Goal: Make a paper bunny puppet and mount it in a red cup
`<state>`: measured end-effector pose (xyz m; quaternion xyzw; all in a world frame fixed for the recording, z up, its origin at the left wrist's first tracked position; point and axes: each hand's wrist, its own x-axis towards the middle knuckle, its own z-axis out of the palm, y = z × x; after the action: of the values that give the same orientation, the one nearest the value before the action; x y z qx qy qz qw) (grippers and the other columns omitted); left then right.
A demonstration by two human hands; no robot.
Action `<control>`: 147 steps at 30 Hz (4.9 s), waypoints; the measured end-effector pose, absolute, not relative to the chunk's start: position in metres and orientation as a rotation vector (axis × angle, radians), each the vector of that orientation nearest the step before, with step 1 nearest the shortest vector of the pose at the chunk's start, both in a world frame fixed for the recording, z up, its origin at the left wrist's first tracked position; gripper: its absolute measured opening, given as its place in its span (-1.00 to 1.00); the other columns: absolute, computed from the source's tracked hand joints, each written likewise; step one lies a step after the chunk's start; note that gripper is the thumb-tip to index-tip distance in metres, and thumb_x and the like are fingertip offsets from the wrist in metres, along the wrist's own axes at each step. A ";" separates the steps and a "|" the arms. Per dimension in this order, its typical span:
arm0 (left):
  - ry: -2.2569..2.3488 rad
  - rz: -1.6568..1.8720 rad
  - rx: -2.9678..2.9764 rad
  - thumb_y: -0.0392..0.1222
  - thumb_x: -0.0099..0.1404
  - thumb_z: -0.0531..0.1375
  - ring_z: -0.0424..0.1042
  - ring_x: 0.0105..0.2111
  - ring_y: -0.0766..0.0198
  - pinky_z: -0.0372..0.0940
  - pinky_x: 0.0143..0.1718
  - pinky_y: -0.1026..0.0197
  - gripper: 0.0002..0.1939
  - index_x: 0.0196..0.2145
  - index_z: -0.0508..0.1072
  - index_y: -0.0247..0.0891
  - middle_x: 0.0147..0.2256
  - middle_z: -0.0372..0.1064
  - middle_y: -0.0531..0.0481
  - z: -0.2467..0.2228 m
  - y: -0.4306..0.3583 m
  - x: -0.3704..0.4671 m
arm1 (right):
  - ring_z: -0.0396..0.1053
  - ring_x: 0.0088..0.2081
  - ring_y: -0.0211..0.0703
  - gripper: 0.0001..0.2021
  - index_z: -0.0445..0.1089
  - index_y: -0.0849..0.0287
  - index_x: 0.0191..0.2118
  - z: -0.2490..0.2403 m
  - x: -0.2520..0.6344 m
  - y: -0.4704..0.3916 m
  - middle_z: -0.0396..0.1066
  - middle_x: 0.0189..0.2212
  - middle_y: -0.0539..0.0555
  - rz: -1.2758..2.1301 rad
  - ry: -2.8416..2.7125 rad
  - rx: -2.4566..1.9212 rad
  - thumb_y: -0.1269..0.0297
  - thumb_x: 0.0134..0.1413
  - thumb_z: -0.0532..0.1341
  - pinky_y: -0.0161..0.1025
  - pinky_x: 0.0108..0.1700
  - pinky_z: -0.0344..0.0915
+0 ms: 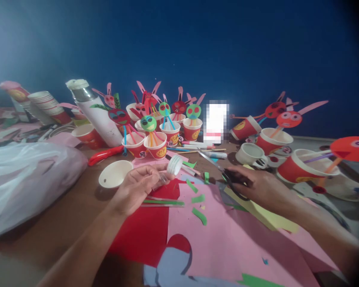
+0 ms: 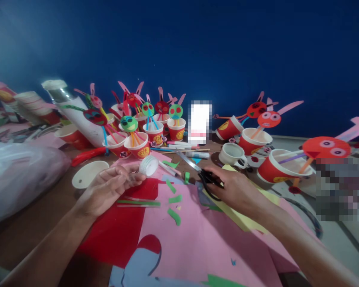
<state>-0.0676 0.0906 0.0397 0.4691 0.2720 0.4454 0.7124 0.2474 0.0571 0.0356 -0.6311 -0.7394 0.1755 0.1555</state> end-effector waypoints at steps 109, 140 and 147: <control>0.923 1.165 2.295 -0.48 0.17 0.13 0.35 -0.15 0.29 0.25 -0.17 0.32 -0.86 -0.41 0.37 -0.28 -0.24 0.34 -0.07 0.033 0.063 -0.047 | 0.35 -0.20 -0.11 -0.80 0.41 0.17 -0.16 0.037 0.139 0.067 0.43 -0.25 0.12 -0.102 -2.000 -0.919 0.46 0.05 0.18 -0.16 -0.23 0.20; 1.001 1.175 2.360 -0.47 0.19 0.11 0.39 -0.17 0.24 0.31 -0.19 0.28 -0.85 -0.40 0.40 -0.27 -0.27 0.37 -0.09 0.031 0.054 -0.037 | 0.32 -0.31 -0.15 -0.91 0.29 0.19 -0.37 0.044 0.135 0.067 0.43 -0.40 0.05 -0.241 -2.104 -1.026 0.43 0.12 0.07 -0.15 -0.21 0.11; 0.875 1.243 2.425 -0.47 0.16 0.15 0.41 -0.18 0.24 0.34 -0.21 0.28 -0.83 -0.32 0.44 -0.28 -0.16 0.36 -0.14 0.030 0.056 -0.043 | 0.31 -0.32 -0.15 -0.91 0.26 0.19 -0.38 0.051 0.135 0.063 0.37 -0.43 0.05 -0.062 -2.023 -1.043 0.44 0.11 0.05 -0.17 -0.22 0.12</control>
<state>-0.0430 0.0556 0.0298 0.8391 0.3026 0.4301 0.1393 0.1349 0.0629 0.0506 -0.4159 -0.8068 -0.0248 0.4188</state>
